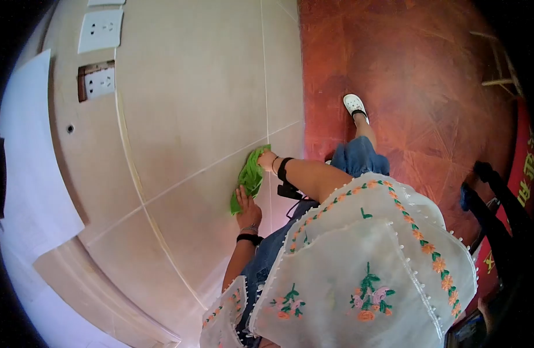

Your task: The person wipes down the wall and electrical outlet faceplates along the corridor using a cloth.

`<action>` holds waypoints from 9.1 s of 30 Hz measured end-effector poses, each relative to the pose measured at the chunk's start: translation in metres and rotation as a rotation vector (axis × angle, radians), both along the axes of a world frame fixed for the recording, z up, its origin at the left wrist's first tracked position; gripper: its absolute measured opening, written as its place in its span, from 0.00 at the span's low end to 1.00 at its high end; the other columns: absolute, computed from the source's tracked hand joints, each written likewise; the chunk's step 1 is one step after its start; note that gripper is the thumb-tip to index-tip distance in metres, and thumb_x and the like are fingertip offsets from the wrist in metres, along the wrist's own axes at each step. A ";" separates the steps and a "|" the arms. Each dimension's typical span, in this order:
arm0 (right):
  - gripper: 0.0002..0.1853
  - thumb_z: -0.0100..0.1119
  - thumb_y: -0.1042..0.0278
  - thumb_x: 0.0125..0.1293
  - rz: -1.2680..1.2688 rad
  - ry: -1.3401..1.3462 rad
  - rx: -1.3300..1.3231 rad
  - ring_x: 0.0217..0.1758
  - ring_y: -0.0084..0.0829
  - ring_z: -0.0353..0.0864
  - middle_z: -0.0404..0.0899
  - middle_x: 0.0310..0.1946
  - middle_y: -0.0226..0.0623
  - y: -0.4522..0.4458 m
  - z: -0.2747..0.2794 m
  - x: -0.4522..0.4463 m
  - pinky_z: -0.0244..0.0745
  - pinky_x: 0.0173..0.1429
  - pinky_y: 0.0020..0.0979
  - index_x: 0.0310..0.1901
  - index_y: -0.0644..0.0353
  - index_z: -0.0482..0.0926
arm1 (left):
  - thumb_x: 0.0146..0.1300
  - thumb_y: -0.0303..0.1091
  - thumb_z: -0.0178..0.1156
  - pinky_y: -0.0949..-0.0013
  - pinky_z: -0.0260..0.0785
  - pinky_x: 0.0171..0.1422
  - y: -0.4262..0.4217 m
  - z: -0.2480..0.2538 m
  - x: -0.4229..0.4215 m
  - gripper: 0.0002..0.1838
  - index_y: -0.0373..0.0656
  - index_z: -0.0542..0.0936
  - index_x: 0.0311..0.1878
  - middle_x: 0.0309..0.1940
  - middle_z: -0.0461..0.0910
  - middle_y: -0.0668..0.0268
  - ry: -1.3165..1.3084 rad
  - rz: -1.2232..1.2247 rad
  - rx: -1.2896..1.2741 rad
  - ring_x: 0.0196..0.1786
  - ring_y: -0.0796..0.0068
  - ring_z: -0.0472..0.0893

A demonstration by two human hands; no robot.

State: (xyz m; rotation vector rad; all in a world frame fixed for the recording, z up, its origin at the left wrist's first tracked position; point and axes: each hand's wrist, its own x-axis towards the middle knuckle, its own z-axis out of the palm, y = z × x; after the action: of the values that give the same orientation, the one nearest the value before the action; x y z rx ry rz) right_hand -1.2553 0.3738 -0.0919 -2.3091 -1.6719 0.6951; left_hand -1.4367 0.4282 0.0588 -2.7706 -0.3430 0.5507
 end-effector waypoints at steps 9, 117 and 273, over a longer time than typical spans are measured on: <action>0.13 0.53 0.70 0.60 -0.567 0.597 0.055 0.43 0.36 0.76 0.79 0.38 0.39 -0.035 0.011 0.139 0.67 0.48 0.36 0.47 0.60 0.75 | 0.57 0.30 0.48 0.55 0.41 0.75 -0.012 0.023 0.161 0.24 0.34 0.70 0.58 0.72 0.48 0.57 -0.066 -0.048 -0.037 0.74 0.58 0.46; 0.23 0.49 0.73 0.54 -0.459 1.669 0.512 0.54 0.25 0.65 0.68 0.48 0.29 0.079 0.219 0.336 0.59 0.59 0.30 0.54 0.53 0.67 | 0.57 0.26 0.54 0.56 0.46 0.70 0.045 0.071 0.342 0.36 0.32 0.51 0.69 0.69 0.43 0.43 -1.404 0.355 -0.741 0.69 0.48 0.53; 0.31 0.58 0.66 0.56 0.925 0.526 1.053 0.58 0.46 0.64 0.64 0.55 0.48 0.100 0.419 0.493 0.58 0.64 0.38 0.61 0.62 0.61 | 0.63 0.33 0.52 0.44 0.48 0.69 0.090 0.235 0.581 0.24 0.34 0.65 0.61 0.67 0.50 0.41 -1.969 0.187 0.600 0.71 0.42 0.51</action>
State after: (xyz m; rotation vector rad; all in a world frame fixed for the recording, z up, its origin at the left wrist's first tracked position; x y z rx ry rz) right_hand -0.7625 0.4741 0.3269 -0.5575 -2.0249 0.3217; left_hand -0.8553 0.5181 0.2938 -1.6845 -0.8493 -1.9767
